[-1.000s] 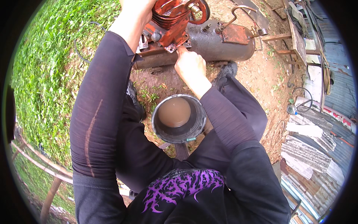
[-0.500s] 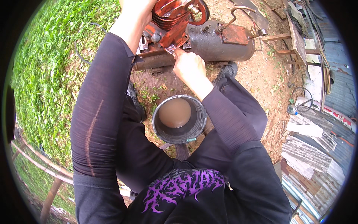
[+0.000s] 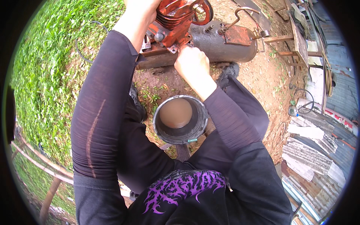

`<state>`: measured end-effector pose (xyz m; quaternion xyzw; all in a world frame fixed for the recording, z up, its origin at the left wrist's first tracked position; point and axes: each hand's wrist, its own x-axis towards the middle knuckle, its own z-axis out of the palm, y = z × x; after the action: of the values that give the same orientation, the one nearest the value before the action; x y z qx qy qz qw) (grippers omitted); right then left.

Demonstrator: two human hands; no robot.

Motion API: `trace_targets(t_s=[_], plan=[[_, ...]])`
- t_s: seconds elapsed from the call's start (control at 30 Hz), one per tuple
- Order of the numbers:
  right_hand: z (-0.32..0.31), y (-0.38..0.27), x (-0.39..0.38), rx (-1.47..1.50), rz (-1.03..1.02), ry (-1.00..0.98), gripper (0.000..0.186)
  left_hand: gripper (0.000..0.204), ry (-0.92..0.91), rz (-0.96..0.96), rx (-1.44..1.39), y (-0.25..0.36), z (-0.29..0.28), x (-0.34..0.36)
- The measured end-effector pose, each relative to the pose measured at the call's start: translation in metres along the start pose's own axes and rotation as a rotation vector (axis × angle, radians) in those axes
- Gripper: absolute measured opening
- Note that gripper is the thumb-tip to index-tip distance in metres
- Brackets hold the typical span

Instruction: The person removes and replaces small metal components and bolts on the red cylinder head of an air compressor using a wrench and their hands.

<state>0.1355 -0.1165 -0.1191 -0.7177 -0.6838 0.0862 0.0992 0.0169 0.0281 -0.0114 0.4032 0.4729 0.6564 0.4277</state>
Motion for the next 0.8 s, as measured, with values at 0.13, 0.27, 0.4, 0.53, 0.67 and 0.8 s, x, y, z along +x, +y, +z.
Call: trace_targets(t_s=[0.13,0.27,0.4,0.53,0.67,0.8], plan=[[0.001,-0.002,0.004,-0.061,-0.041,-0.015,0.018,0.033,-0.006,-0.021,-0.006,0.007,0.000,-0.007],[0.001,-0.003,-0.002,-0.033,-0.043,-0.001,0.017,0.033,0.046,-0.018,0.049,0.003,0.000,0.000],[0.003,0.011,-0.001,-0.051,-0.049,0.046,0.017,0.033,0.069,0.001,0.051,0.000,0.004,0.000],[0.003,0.003,-0.007,-0.014,-0.074,-0.027,0.017,0.032,0.051,-0.006,0.033,0.000,0.003,0.000],[-0.001,0.004,-0.001,-0.038,-0.046,0.000,0.017,0.031,0.038,0.018,0.017,-0.003,0.003,0.002],[0.010,0.006,-0.003,-0.034,0.000,-0.042,0.017,0.030,0.016,0.043,-0.016,-0.004,0.004,0.002]])
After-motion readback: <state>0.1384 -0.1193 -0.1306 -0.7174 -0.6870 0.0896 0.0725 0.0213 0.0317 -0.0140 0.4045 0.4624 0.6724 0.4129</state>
